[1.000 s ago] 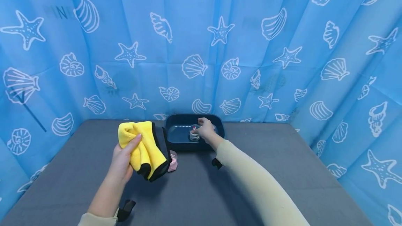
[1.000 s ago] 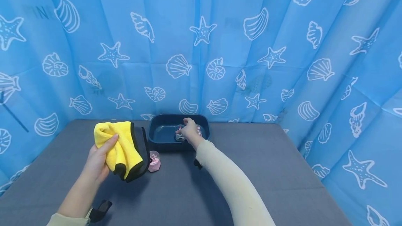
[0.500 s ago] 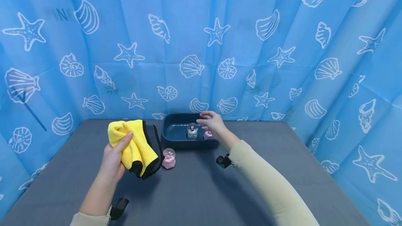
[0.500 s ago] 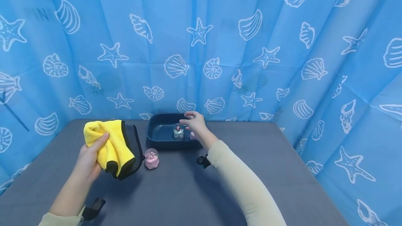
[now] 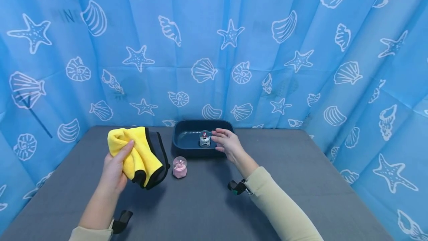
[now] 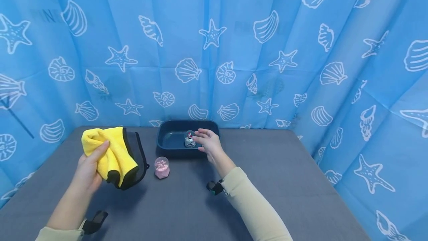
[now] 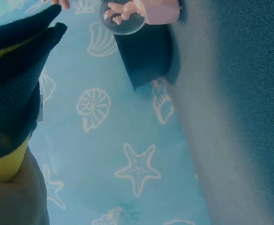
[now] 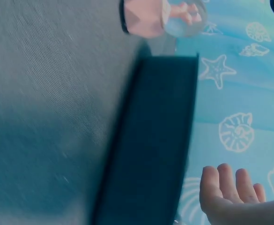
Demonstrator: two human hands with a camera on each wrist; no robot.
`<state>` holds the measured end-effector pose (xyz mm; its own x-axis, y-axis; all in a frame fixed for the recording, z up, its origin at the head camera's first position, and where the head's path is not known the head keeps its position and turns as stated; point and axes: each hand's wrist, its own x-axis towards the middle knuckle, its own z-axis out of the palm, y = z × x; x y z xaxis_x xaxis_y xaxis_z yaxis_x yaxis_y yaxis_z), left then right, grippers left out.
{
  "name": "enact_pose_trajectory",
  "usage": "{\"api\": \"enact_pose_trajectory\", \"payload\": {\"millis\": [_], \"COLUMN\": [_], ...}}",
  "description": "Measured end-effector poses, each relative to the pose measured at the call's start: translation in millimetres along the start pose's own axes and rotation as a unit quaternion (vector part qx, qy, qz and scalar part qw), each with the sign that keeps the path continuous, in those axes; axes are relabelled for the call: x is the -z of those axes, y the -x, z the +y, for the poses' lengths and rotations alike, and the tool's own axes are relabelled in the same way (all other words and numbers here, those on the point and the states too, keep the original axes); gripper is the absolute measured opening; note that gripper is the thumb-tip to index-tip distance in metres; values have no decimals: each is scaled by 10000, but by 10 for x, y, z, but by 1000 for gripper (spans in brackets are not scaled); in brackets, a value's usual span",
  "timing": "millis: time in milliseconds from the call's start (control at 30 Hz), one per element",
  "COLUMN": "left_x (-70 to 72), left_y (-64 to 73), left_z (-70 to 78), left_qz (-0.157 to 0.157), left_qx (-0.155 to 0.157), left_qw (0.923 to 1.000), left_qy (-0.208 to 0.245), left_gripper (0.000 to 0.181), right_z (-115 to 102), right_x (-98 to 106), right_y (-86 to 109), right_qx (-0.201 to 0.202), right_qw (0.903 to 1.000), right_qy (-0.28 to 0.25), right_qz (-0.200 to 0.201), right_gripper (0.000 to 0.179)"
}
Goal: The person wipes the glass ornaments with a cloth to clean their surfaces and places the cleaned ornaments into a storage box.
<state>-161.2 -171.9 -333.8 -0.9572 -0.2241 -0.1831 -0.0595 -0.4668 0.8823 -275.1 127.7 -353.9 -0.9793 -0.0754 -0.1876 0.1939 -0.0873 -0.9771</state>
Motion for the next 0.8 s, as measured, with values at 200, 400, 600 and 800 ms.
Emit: {"api": "enact_pose_trajectory", "payload": {"millis": [200, 400, 600, 800], "left_x": [8, 31, 55, 67], "left_y": [3, 6, -1, -8], "left_z": [18, 40, 55, 52], "left_qz": [10, 32, -68, -42], "left_qx": [35, 26, -16, 9], "left_qw": [10000, 10000, 9999, 9998], "left_qy": [39, 46, 130, 190], "left_gripper": [37, 37, 37, 37], "right_z": [50, -79, -141, -103], "right_x": [19, 163, 282, 305], "right_y": [23, -10, -18, -5], "right_qx": [46, 420, 519, 507], "right_qw": [9983, 9927, 9909, 9917], "right_qy": [-501, -865, -806, -650], "right_qz": [307, 726, 940, 987], "right_gripper": [44, 38, 36, 36]}}
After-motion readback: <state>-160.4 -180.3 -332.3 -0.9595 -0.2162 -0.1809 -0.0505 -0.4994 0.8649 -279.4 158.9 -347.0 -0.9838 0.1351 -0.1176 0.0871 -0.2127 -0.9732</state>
